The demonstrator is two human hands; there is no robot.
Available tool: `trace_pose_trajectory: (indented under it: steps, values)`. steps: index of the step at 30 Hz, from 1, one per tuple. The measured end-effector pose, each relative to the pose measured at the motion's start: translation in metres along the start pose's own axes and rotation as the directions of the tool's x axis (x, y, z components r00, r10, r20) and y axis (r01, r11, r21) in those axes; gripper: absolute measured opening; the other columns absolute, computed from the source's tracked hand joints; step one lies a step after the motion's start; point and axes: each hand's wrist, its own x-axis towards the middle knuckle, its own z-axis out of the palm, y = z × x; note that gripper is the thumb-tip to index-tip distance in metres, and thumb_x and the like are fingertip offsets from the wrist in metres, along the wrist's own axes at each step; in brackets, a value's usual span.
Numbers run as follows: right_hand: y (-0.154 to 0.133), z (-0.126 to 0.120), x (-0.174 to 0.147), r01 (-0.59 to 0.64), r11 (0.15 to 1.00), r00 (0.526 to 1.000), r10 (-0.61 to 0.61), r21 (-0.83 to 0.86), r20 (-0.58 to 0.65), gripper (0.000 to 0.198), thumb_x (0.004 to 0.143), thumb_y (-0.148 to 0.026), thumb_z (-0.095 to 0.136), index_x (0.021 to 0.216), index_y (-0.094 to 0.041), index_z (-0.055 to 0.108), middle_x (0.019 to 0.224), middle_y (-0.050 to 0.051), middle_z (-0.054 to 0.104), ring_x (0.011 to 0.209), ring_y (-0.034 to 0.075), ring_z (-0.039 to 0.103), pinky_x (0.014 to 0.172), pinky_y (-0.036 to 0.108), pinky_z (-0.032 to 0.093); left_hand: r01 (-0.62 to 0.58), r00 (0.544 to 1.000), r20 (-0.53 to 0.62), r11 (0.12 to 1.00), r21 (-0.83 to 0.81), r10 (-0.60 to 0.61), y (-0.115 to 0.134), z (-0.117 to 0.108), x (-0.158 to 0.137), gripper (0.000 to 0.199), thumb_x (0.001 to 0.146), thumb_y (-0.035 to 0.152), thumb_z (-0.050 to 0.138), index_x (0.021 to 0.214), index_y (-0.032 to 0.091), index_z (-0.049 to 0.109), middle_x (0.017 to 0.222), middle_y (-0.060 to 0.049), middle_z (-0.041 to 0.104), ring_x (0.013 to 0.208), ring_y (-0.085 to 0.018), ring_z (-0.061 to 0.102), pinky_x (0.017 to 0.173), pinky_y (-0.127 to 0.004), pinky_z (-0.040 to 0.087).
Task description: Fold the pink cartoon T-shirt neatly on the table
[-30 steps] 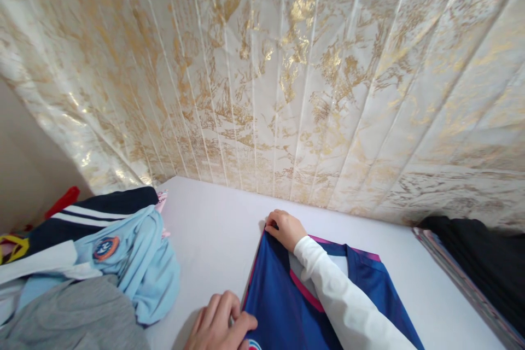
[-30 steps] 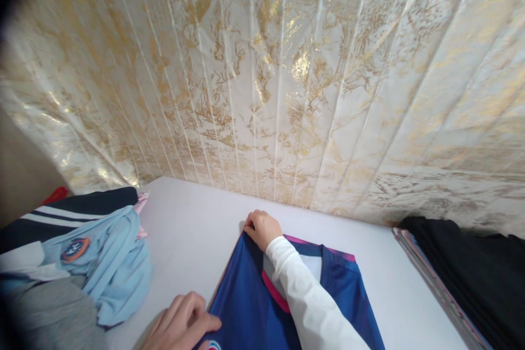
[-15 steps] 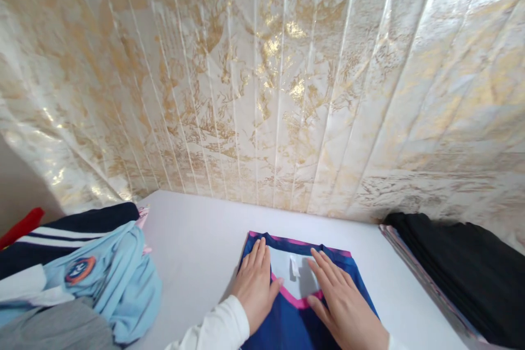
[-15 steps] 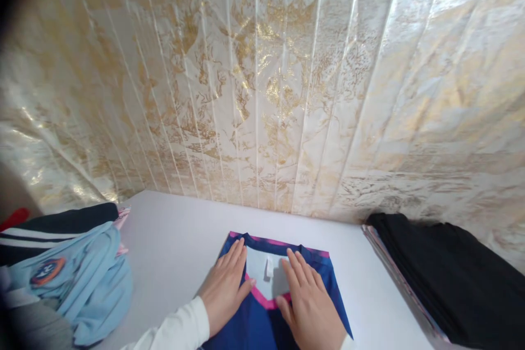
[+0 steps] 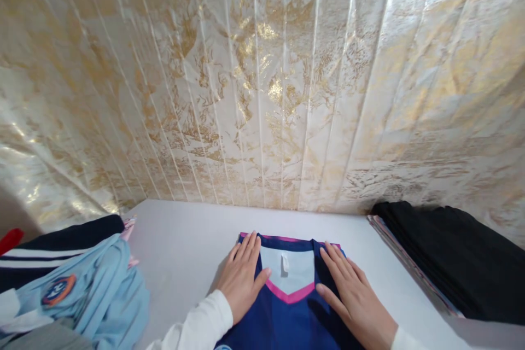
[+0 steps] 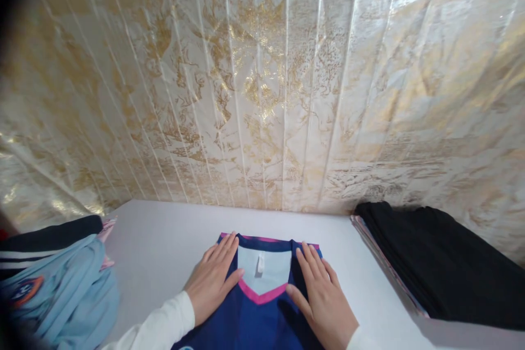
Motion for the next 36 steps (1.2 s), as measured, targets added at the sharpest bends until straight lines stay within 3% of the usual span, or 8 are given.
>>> trace_pose_trajectory:
  steps: [4,8,12,15,18,25,31,36]
  values:
    - [-0.003,0.007,0.011,-0.005,1.000,1.000,0.006,-0.024,0.029,0.071,0.089,-0.061,0.030,0.141,-0.013,0.035,0.148,0.012,0.025,0.136,0.026,0.024,0.108,0.046,0.033,0.010,1.000,0.015,1.000,0.008,-0.010,0.003,0.010,0.001,0.067,0.096,0.052,0.028,0.144,0.006,0.023,0.149,-0.016,0.015,0.138,-0.027,0.016,0.110,-0.046,0.023]
    - [-0.003,0.020,0.012,0.008,0.999,1.000,-0.009,-0.044,-0.021,0.072,0.088,-0.061,0.034,0.140,-0.012,0.037,0.147,0.013,0.027,0.135,0.028,0.027,0.107,0.046,0.034,-0.019,1.000,0.014,1.000,-0.009,0.019,0.000,0.015,0.001,0.066,0.094,0.048,0.037,0.145,0.008,0.021,0.150,-0.015,0.014,0.139,-0.026,0.013,0.110,-0.046,0.023]
    - [-0.001,0.026,0.010,0.022,0.999,0.996,-0.024,-0.032,-0.083,0.069,0.088,-0.059,0.037,0.139,-0.012,0.038,0.147,0.014,0.029,0.135,0.028,0.028,0.106,0.047,0.034,-0.209,0.978,-0.001,0.974,-0.089,0.210,0.004,-0.001,0.012,0.064,0.092,0.033,0.047,0.146,0.017,0.016,0.151,-0.009,0.014,0.140,-0.022,0.010,0.110,-0.044,0.020]
    - [-0.001,0.026,0.009,0.029,0.999,0.995,-0.032,-0.025,-0.091,0.068,0.088,-0.058,0.037,0.140,-0.015,0.037,0.147,0.013,0.030,0.135,0.028,0.028,0.106,0.047,0.034,-0.361,0.924,0.072,0.919,-0.160,0.375,0.013,-0.011,0.019,0.053,0.094,0.038,0.046,0.142,0.024,0.029,0.148,-0.005,0.027,0.138,-0.022,0.019,0.108,-0.044,0.024]
    - [-0.001,0.025,0.009,0.025,0.999,0.996,-0.027,-0.028,-0.081,0.068,0.088,-0.059,0.037,0.141,-0.015,0.036,0.147,0.013,0.032,0.135,0.027,0.029,0.106,0.045,0.034,-0.419,0.890,0.104,0.887,-0.196,0.444,0.018,-0.014,0.013,0.045,0.095,0.048,0.041,0.135,0.029,0.043,0.143,-0.003,0.038,0.135,-0.024,0.027,0.105,-0.046,0.028]
    - [-0.003,0.027,0.010,0.015,1.000,0.996,-0.016,-0.005,-0.089,0.069,0.088,-0.059,0.038,0.140,-0.014,0.038,0.147,0.013,0.032,0.136,0.028,0.028,0.107,0.046,0.033,-0.426,0.898,0.011,0.875,-0.231,0.441,0.013,-0.009,-0.018,0.050,0.095,0.054,0.033,0.136,0.027,0.042,0.139,-0.006,0.044,0.131,-0.022,0.036,0.106,-0.040,0.029]
    - [0.008,0.012,0.011,-0.006,0.993,1.000,0.006,0.114,0.005,0.065,0.091,-0.055,0.033,0.142,-0.015,0.032,0.148,0.011,0.029,0.137,0.025,0.026,0.108,0.046,0.033,-0.427,0.899,-0.001,0.875,-0.227,0.439,0.008,-0.018,-0.014,0.046,0.097,0.050,0.034,0.136,0.027,0.042,0.138,-0.004,0.046,0.130,-0.020,0.038,0.106,-0.039,0.030]
    - [0.034,-0.010,0.005,0.014,0.980,0.997,0.001,0.197,-0.075,0.057,0.094,-0.046,0.029,0.146,-0.024,0.022,0.150,0.005,0.028,0.137,0.021,0.024,0.109,0.043,0.033,-0.334,0.942,-0.026,0.927,-0.172,0.335,-0.008,-0.013,-0.006,0.050,0.098,0.044,0.033,0.144,0.025,0.024,0.148,-0.007,0.029,0.135,-0.020,0.027,0.108,-0.041,0.028]
